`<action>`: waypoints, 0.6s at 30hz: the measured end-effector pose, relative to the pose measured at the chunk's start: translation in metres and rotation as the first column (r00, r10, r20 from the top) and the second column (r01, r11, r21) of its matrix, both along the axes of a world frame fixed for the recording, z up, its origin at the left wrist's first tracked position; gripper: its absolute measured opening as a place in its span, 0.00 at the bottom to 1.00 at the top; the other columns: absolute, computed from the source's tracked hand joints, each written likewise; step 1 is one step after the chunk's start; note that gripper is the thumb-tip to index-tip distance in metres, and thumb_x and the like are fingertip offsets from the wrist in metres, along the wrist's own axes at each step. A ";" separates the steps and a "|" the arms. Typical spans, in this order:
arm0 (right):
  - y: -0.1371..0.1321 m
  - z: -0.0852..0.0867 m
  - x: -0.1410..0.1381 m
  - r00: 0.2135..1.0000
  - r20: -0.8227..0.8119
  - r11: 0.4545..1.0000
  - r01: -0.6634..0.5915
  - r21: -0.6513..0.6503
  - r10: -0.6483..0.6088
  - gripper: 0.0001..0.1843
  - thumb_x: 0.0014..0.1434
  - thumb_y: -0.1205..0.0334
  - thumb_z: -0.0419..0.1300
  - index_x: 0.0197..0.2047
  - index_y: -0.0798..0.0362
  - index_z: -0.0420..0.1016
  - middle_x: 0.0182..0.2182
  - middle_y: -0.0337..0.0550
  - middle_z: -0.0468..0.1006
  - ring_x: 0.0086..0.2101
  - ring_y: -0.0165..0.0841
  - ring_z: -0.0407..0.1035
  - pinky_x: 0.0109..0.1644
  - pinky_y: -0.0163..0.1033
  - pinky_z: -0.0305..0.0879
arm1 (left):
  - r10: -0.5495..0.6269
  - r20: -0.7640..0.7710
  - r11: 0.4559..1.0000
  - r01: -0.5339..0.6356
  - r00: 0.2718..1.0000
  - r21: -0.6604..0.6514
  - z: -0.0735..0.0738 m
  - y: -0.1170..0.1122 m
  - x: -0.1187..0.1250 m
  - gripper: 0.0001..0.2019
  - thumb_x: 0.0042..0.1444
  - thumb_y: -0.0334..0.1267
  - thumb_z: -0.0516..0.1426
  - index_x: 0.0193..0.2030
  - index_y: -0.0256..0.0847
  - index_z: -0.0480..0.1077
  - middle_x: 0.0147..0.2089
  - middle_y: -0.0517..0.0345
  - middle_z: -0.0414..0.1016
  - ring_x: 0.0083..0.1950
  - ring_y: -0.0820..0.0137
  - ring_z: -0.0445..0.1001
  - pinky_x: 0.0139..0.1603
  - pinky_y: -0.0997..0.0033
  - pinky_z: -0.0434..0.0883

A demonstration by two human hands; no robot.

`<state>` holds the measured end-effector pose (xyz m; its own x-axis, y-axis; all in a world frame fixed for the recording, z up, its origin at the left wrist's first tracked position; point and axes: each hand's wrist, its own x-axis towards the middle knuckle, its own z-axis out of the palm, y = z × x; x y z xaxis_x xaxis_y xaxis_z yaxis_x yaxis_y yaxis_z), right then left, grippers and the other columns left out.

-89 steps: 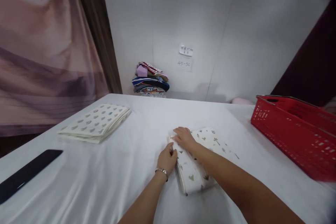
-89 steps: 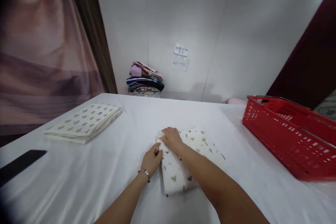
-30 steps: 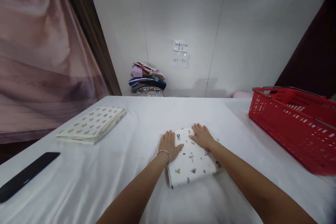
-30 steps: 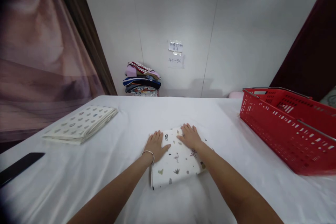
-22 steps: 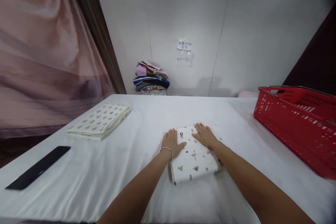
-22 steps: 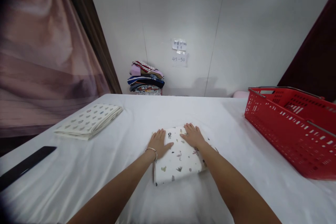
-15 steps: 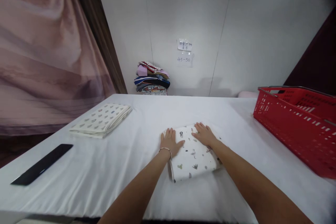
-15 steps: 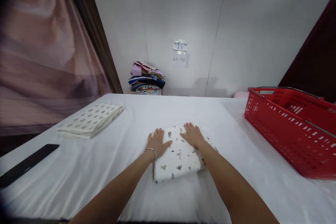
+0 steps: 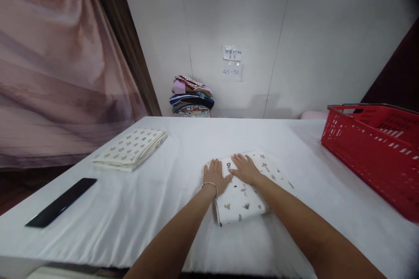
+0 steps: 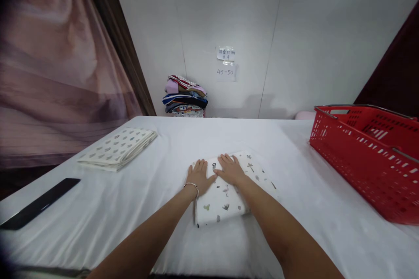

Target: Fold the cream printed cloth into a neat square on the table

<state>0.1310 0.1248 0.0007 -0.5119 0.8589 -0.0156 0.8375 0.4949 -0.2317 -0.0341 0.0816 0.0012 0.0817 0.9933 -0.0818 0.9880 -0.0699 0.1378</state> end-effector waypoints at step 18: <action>0.000 0.012 0.049 0.970 0.073 0.973 0.232 -0.009 -0.231 0.36 0.59 0.41 0.37 0.65 0.52 0.45 0.65 0.45 0.39 0.63 0.40 0.30 0.62 0.53 0.28 | -0.013 0.014 1.000 0.013 1.000 0.003 -0.005 0.004 -0.001 0.43 0.51 0.63 0.33 0.66 0.31 0.43 0.68 0.49 0.36 0.68 0.58 0.32 0.64 0.49 0.36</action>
